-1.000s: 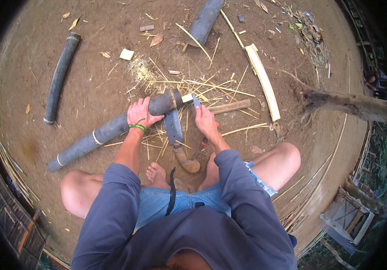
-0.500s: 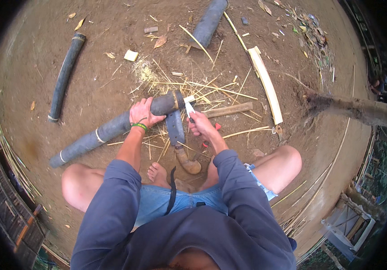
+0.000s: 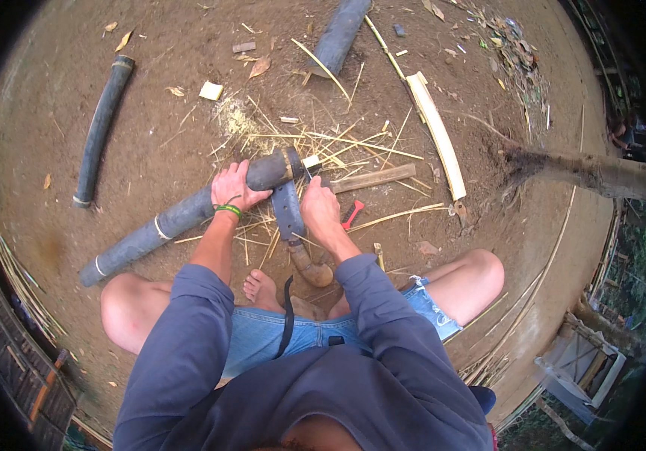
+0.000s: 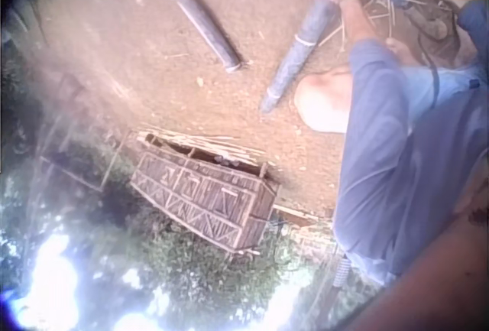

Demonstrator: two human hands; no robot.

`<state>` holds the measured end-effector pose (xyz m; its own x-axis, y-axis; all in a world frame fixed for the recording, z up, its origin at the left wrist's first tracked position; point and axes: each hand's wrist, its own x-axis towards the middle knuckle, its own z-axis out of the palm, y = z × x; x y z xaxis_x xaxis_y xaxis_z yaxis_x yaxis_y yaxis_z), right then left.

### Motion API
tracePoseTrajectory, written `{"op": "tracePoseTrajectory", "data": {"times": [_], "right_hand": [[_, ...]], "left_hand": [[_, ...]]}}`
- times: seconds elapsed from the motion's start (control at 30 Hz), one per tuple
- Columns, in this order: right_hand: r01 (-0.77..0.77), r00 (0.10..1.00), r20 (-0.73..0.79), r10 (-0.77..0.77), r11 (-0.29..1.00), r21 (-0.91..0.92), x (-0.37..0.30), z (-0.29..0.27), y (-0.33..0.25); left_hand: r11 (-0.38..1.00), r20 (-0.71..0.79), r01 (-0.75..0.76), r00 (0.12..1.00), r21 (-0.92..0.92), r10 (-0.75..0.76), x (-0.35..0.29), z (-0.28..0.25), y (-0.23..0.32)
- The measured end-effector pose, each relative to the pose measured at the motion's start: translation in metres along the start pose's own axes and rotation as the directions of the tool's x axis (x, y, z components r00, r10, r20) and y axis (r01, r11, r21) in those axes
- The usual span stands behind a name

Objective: The person sits on the ground and uses a large machete to split and shape a section of bamboo. They repeatedly strike the bamboo with the machete to split it and then use the blade to shave and refine the edges of the split pieces.

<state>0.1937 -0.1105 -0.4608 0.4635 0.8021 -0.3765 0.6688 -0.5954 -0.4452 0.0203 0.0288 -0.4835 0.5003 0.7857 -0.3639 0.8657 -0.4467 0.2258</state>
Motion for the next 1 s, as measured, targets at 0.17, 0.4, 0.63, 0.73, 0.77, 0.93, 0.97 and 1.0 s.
{"op": "tracePoseTrajectory", "data": {"times": [0.17, 0.4, 0.63, 0.73, 0.77, 0.93, 0.97, 1.0], "right_hand": [[-0.013, 1.000, 0.021, 0.015, 0.998, -0.065, 0.004, 0.004, -0.011], [-0.024, 0.998, 0.055, 0.024, 1.000, 0.014, -0.002, 0.030, 0.019], [-0.055, 0.993, -0.105, 0.060, 0.998, 0.042, -0.015, 0.008, 0.027], [0.002, 0.973, -0.228, 0.028, 0.991, 0.134, 0.008, -0.010, 0.024], [-0.008, 0.972, -0.229, 0.043, 0.988, 0.151, 0.010, -0.011, 0.028], [-0.015, 0.989, -0.148, 0.031, 0.994, 0.104, 0.014, 0.004, 0.043], [-0.019, 0.987, -0.154, 0.039, 0.991, 0.130, 0.016, 0.005, 0.042], [-0.022, 0.986, -0.161, 0.047, 0.988, 0.156, 0.018, 0.005, 0.042]], "left_hand": [[0.999, -0.045, -0.018, 0.999, -0.039, 0.016, -0.002, 0.007, -0.004], [0.996, -0.004, -0.047, 0.999, -0.076, 0.047, -0.007, 0.007, 0.000], [0.996, 0.085, -0.035, 0.996, -0.078, 0.042, 0.010, -0.009, -0.006], [0.994, 0.082, -0.041, 0.995, -0.097, 0.049, 0.010, -0.013, 0.000], [0.995, 0.082, -0.047, 0.995, -0.088, 0.054, 0.010, -0.013, 0.000], [0.992, 0.105, -0.078, 0.991, -0.101, 0.089, 0.015, -0.014, -0.004], [0.992, 0.105, -0.077, 0.991, -0.097, 0.087, 0.015, -0.014, -0.005], [0.993, 0.106, -0.076, 0.991, -0.094, 0.086, 0.015, -0.013, -0.006]]}}
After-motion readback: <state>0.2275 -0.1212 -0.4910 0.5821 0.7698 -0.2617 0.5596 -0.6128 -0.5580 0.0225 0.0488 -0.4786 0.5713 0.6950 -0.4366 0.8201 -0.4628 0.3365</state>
